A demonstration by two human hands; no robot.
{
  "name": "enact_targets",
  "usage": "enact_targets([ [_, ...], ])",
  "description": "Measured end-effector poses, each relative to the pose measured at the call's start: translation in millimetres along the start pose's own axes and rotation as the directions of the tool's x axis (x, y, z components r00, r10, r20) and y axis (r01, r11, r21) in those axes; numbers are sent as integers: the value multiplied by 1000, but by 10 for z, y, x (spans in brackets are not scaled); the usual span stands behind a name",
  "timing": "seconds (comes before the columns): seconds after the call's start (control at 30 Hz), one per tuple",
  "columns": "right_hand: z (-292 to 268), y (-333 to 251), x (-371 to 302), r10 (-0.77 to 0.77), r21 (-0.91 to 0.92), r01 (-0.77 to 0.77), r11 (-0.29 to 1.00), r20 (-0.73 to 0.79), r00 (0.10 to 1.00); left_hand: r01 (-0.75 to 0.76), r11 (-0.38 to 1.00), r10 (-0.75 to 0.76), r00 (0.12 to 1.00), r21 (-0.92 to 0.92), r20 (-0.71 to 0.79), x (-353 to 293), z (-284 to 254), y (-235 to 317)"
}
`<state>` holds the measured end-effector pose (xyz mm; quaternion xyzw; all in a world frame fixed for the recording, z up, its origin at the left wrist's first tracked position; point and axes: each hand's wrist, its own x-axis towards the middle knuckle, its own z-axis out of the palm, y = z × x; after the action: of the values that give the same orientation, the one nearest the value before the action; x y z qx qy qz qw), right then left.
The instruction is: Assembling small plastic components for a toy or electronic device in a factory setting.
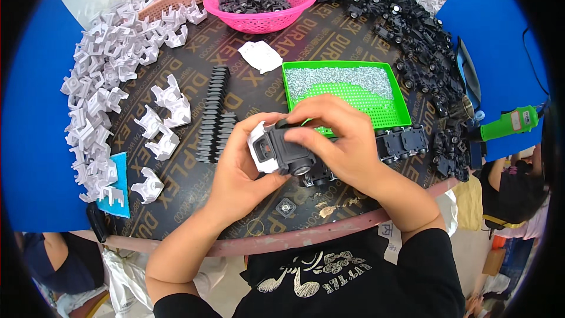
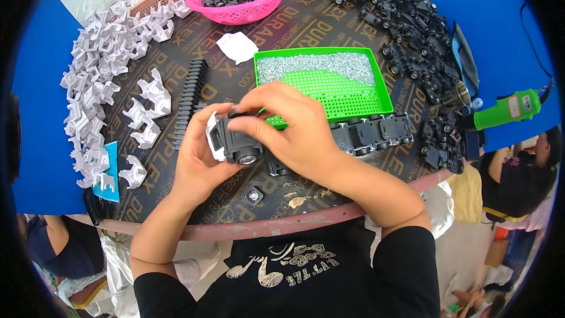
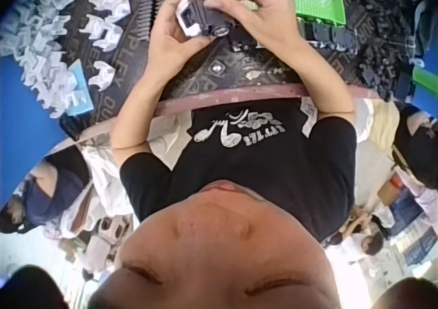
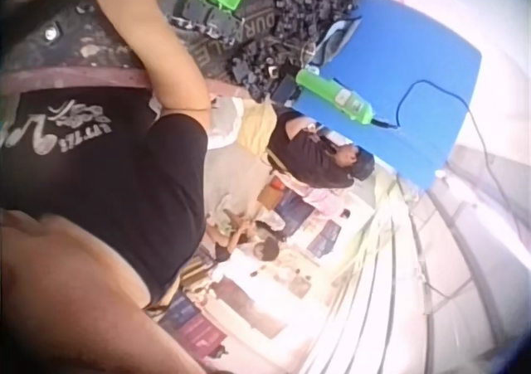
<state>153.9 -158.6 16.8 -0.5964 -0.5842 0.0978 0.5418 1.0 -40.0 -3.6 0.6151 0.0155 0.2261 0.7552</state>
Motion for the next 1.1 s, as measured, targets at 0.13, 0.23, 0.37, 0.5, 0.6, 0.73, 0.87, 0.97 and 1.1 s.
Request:
enact_targets([
  [0.13,0,-144,57,-100,-44,106,993,115,988,16,998,-25,989,-61,-147,4,-11,9],
  [0.23,-29,-130,69,-79,-22,82,996,115,990,-1,1000,-2,995,-26,-102,-2,-18,39],
  [0.37,-46,-49,87,-56,212,28,977,129,990,-24,1000,23,996,-8,-83,-30,30,67],
  [0.5,-2,-23,69,-6,399,-68,915,181,984,-53,998,50,993,-25,-107,-30,68,75],
  [0.6,24,-29,62,-9,470,-71,880,166,986,-92,996,89,990,-14,-112,-27,93,101],
  [0.73,16,-55,57,-40,441,-39,897,168,985,-122,992,120,987,-13,-103,-69,66,75],
  [0.87,35,-53,39,-21,491,-45,870,130,991,-119,993,116,987,-17,-107,-56,52,68],
  [0.97,24,-33,50,1,523,-108,845,200,980,-120,993,117,988,-21,-98,-55,36,66],
  [1.1,19,2,49,61,639,-203,741,238,969,-119,991,123,990,60,-73,-40,40,84],
])
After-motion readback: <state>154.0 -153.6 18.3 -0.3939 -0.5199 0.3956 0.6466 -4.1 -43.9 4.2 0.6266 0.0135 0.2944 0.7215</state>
